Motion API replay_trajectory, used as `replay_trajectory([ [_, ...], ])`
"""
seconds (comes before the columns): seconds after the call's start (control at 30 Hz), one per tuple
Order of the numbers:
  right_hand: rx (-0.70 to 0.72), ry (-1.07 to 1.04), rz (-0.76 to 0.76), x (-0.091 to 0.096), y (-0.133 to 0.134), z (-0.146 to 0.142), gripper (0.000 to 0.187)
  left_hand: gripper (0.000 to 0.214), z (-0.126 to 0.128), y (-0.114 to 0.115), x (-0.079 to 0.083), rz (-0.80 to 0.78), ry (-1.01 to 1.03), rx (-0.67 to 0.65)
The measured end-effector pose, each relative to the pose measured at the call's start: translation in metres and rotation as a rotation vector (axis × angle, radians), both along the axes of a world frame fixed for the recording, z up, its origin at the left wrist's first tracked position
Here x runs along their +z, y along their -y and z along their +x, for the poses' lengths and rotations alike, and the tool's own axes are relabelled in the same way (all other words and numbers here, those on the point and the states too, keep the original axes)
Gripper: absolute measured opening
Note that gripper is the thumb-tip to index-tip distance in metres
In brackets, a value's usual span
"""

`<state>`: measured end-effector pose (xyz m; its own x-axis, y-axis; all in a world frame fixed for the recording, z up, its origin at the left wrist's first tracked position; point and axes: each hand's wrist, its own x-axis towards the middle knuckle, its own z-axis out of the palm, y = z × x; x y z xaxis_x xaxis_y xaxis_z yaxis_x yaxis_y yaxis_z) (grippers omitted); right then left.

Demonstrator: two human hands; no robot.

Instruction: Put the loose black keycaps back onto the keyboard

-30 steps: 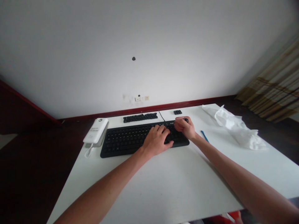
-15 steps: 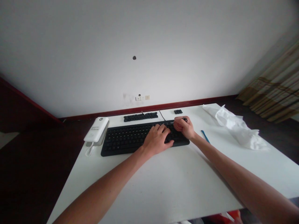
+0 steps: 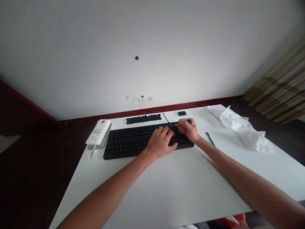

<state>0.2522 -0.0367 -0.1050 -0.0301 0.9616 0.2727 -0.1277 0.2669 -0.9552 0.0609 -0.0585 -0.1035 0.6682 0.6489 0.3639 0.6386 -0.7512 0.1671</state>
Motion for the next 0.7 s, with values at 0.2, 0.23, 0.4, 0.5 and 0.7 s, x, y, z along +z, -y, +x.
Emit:
replay_trajectory([
  [0.2, 0.003, 0.032, -0.028, -0.0017, -0.0001, -0.0009, 0.046, 0.035, -0.0004, 0.0000, 0.0011, -0.003, -0.004, -0.004],
  [0.23, 0.005, 0.034, -0.033, -0.0015, 0.0000, -0.0013, 0.046, 0.035, -0.0005, -0.0001, 0.0009, -0.006, -0.003, -0.002],
  [0.4, 0.016, 0.042, -0.048, 0.0006, 0.0005, -0.0013, 0.046, 0.035, -0.0001, -0.0004, -0.0008, -0.012, 0.004, 0.003],
  [0.5, 0.025, 0.054, -0.043, 0.0013, 0.0020, 0.0001, 0.047, 0.034, 0.0003, -0.0003, -0.0007, -0.009, 0.005, -0.001],
  [0.7, 0.007, 0.035, -0.070, 0.0052, 0.0051, 0.0037, 0.048, 0.033, -0.0002, -0.0002, 0.0008, -0.006, 0.008, -0.004],
])
